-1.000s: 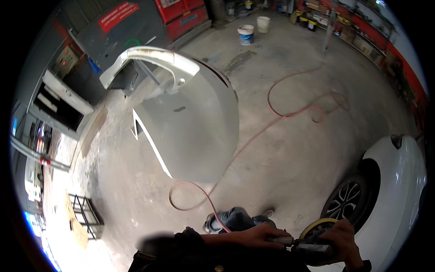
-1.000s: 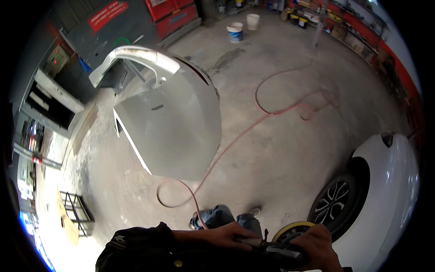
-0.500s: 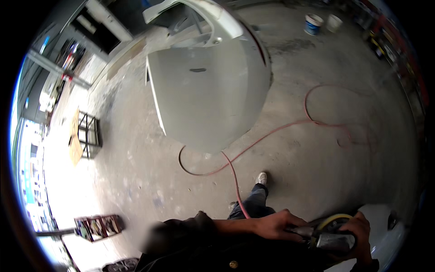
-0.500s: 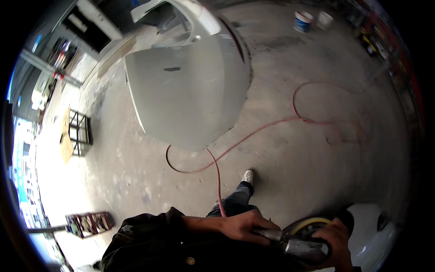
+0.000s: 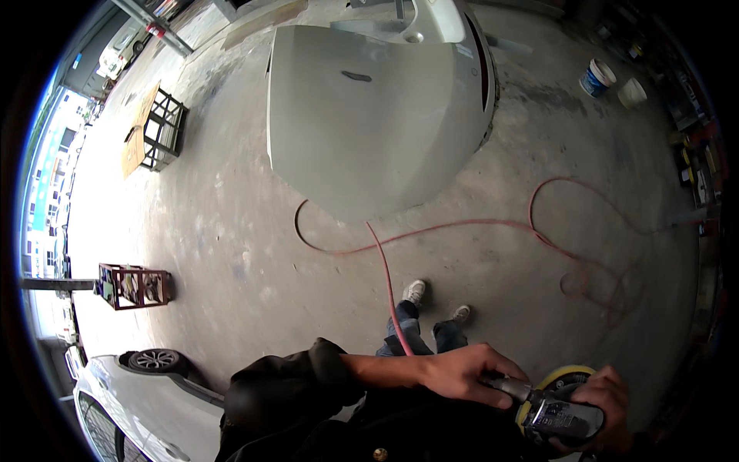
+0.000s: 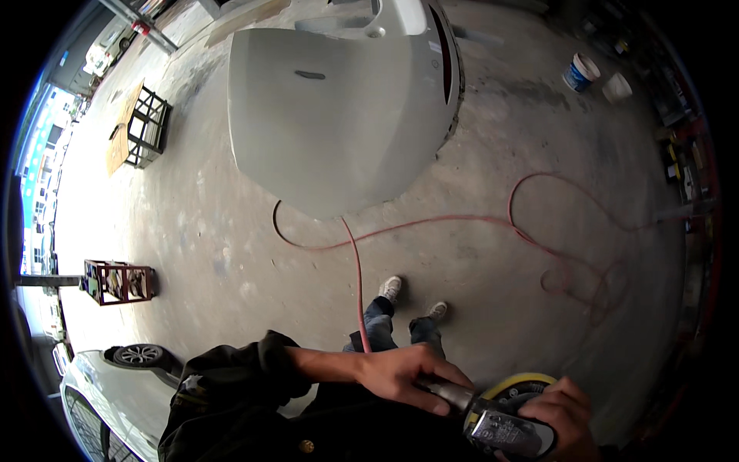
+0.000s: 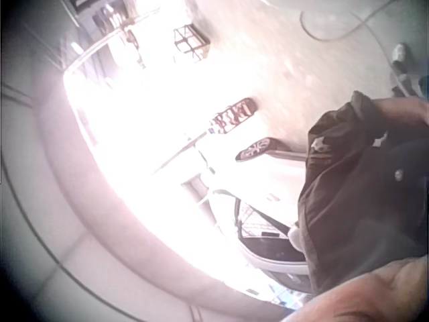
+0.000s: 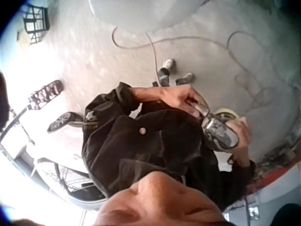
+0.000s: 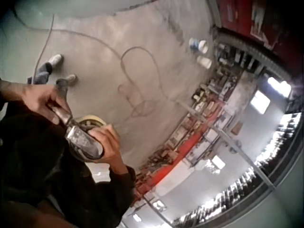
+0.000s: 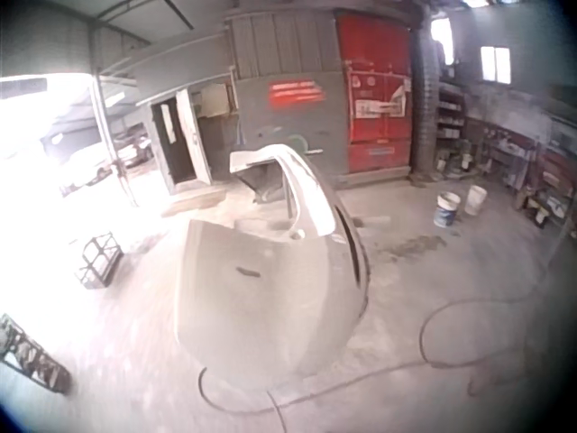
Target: The person uses a pneumatic orbital sander to smooth the surface of a white car bumper and a curved chrome trim piece. The person holds the parts by hand and moves the sander across the surfaces in a workshop setting.
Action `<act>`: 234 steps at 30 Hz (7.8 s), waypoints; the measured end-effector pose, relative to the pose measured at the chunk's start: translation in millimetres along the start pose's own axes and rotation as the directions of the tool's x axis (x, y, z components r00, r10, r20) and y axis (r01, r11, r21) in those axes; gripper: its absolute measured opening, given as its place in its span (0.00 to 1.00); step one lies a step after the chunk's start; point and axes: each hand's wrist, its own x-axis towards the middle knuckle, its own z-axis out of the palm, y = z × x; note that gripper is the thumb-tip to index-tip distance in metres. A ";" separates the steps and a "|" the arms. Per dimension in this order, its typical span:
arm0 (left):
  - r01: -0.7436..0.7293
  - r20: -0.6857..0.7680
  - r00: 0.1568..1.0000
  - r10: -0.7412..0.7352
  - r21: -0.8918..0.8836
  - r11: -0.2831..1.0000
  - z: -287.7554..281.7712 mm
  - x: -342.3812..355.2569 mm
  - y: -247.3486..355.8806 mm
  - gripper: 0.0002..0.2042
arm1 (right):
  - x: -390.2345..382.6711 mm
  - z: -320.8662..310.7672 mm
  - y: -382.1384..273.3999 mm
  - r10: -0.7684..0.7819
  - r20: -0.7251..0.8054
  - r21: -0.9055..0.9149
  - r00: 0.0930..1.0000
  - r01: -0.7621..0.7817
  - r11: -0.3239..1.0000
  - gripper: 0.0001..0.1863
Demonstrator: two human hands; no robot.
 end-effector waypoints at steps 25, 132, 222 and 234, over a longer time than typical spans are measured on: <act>0.226 -0.291 0.936 -0.201 0.057 0.972 92.9 101.5 -16.8 0.23 | -62.2 -67.9 142.0 -0.523 0.029 0.094 0.852 0.519 0.850 0.19; -0.019 0.482 -0.388 -0.785 0.848 0.530 -51.2 -1765.4 82.6 0.20 | 822.9 1850.3 -1524.6 -0.347 0.775 0.042 0.528 0.506 0.862 0.44; 0.164 -0.747 -0.166 0.643 0.622 0.765 -435.2 -1926.7 384.2 0.19 | 1134.7 1430.2 -1207.9 -0.159 0.331 0.642 0.930 -0.098 0.761 0.12; 0.095 -0.810 0.099 0.577 0.585 0.805 -633.5 -1941.4 496.5 0.17 | 1422.9 1304.9 -1176.7 -0.840 0.472 -0.413 0.269 0.909 0.059 0.31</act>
